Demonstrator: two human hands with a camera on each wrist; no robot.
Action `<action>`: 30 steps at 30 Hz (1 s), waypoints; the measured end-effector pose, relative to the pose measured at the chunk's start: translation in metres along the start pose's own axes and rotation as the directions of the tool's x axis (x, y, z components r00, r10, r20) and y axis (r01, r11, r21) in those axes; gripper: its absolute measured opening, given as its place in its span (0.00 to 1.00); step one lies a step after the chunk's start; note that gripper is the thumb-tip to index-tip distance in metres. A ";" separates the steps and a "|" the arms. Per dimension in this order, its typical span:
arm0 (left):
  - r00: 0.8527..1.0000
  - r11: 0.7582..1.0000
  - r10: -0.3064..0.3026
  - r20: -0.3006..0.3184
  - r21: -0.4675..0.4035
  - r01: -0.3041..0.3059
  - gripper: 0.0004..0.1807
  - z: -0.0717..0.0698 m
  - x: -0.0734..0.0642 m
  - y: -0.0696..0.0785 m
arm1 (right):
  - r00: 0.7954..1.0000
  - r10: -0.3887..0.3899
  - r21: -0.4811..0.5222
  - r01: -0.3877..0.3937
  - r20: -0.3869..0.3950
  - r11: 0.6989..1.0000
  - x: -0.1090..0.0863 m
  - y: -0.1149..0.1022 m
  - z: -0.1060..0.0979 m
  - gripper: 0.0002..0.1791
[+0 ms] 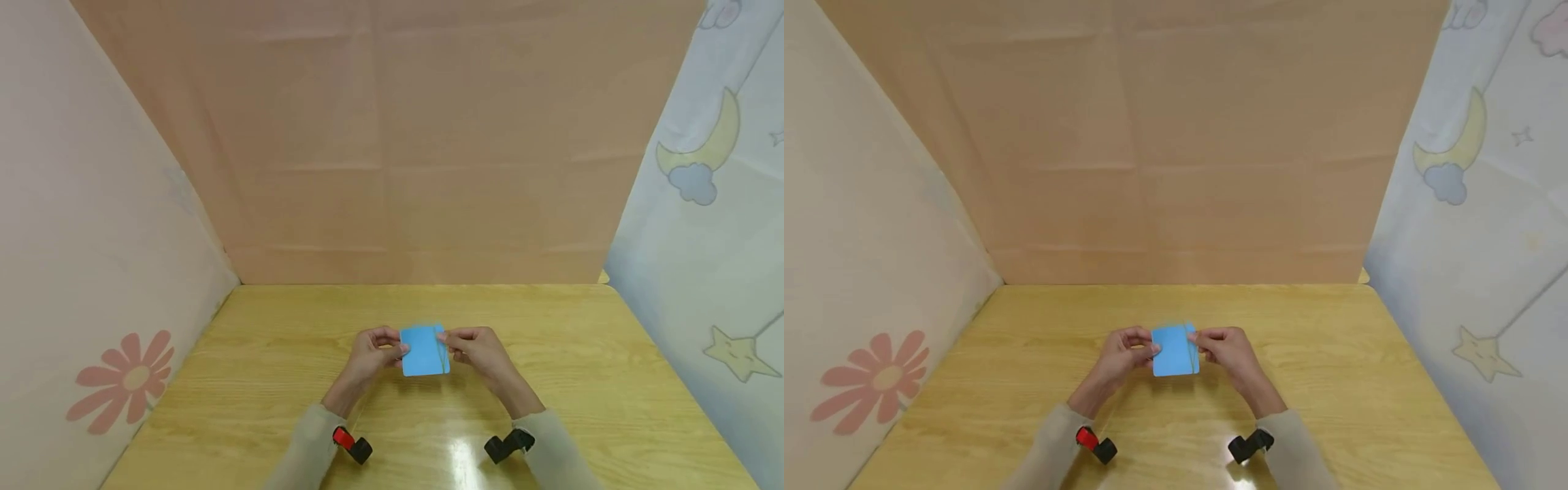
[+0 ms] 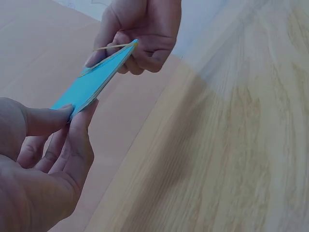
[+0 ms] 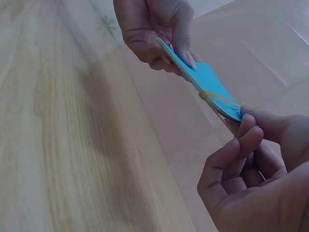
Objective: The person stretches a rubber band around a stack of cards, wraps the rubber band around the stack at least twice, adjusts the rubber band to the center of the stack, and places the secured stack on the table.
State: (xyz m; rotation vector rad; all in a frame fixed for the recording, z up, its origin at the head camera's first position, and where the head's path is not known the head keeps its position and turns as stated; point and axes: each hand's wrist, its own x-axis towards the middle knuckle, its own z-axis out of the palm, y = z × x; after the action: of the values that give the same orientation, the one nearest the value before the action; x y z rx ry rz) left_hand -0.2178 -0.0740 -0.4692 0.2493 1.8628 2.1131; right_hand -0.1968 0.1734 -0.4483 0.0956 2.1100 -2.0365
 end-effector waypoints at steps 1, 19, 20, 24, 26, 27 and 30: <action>1.000 1.000 -0.006 0.004 0.005 0.006 0.08 0.000 -0.001 -0.001 | 1.000 -0.006 -0.005 0.006 -0.004 1.000 0.001 0.000 -0.001 0.15; 0.997 0.998 -0.044 0.057 0.047 0.042 0.08 -0.005 -0.005 -0.003 | 0.981 -0.095 -0.136 0.118 0.169 0.984 0.009 0.004 -0.013 0.17; 0.997 0.998 -0.043 0.062 0.046 0.040 0.08 -0.005 -0.005 -0.003 | 0.981 -0.091 -0.136 0.115 0.173 0.984 0.009 0.005 -0.014 0.17; 0.996 0.998 -0.037 0.081 0.050 0.033 0.12 -0.004 -0.005 -0.004 | 0.975 -0.090 -0.130 0.118 0.205 0.984 0.011 0.006 -0.017 0.16; 0.996 0.998 -0.033 0.088 0.056 0.028 0.13 -0.004 -0.005 -0.005 | 0.971 -0.089 -0.123 0.118 0.224 0.985 0.012 0.006 -0.018 0.16; 0.995 0.998 -0.033 0.089 0.058 0.027 0.13 -0.004 -0.005 -0.005 | 0.967 -0.091 -0.119 0.122 0.237 0.985 0.012 0.006 -0.019 0.16; 0.995 0.998 -0.029 0.091 0.061 0.023 0.11 -0.003 -0.004 -0.005 | 0.961 -0.091 -0.097 0.120 0.262 0.988 0.013 0.006 -0.019 0.14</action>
State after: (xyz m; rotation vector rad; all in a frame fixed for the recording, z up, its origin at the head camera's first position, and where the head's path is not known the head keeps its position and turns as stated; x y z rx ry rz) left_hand -0.2148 -0.0776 -0.4740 0.3287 1.8679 1.9961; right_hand -0.2098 0.1919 -0.4565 -0.2898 2.0980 -1.8627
